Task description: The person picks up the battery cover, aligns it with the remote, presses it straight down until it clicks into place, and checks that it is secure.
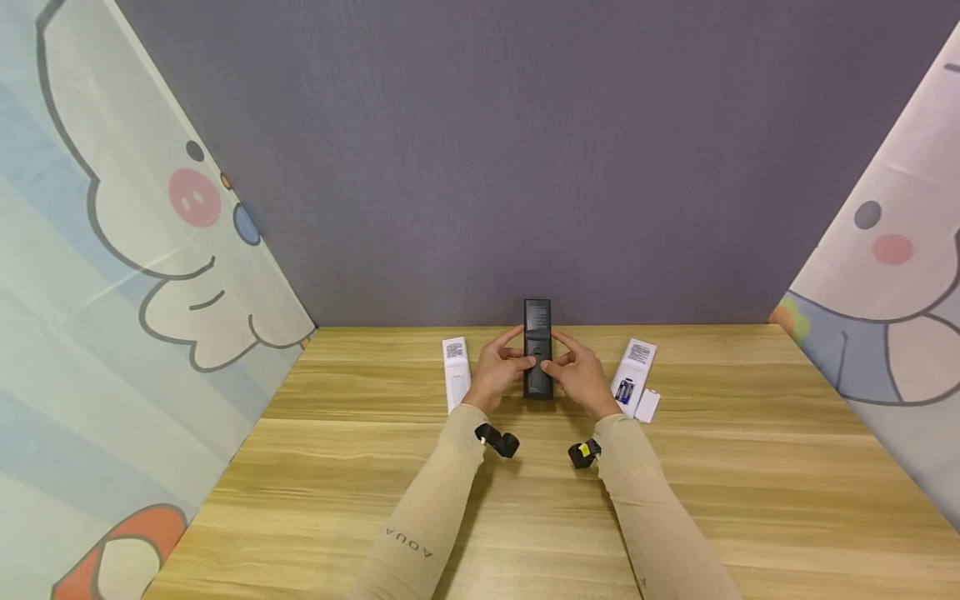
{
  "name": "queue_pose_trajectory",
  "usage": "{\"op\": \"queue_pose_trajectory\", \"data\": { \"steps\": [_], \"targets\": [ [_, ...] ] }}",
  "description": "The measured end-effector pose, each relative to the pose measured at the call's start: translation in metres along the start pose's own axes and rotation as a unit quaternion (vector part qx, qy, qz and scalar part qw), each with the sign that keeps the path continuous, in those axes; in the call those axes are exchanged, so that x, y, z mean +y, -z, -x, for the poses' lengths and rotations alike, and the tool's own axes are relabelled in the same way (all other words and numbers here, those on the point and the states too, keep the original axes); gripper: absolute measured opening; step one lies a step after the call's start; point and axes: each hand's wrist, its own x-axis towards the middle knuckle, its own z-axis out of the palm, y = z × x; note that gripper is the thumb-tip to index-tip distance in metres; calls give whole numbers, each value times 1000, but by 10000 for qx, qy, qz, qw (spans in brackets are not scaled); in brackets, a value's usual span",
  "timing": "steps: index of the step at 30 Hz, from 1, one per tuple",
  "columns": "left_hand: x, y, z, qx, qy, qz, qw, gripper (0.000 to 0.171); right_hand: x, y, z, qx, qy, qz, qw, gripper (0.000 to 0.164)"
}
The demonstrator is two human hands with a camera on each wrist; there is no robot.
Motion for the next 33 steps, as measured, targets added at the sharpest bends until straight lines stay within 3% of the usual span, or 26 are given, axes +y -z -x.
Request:
{"op": "queue_pose_trajectory", "data": {
  "steps": [18, 26, 33],
  "targets": [
    [-2, -3, -2, 197, -16, -76, 9998, 63, -1, 0, 1, -29, 49, 206, 9998, 70],
    [-1, -4, 1, 387, 0, -398, 9985, 51, 0, -3, 1, 47, 213, 638, 9977, 67],
    [-1, -6, 2, 545, 81, -773, 9955, 47, 1, -6, 1, -12, 60, 830, 9965, 67]
  ]
}}
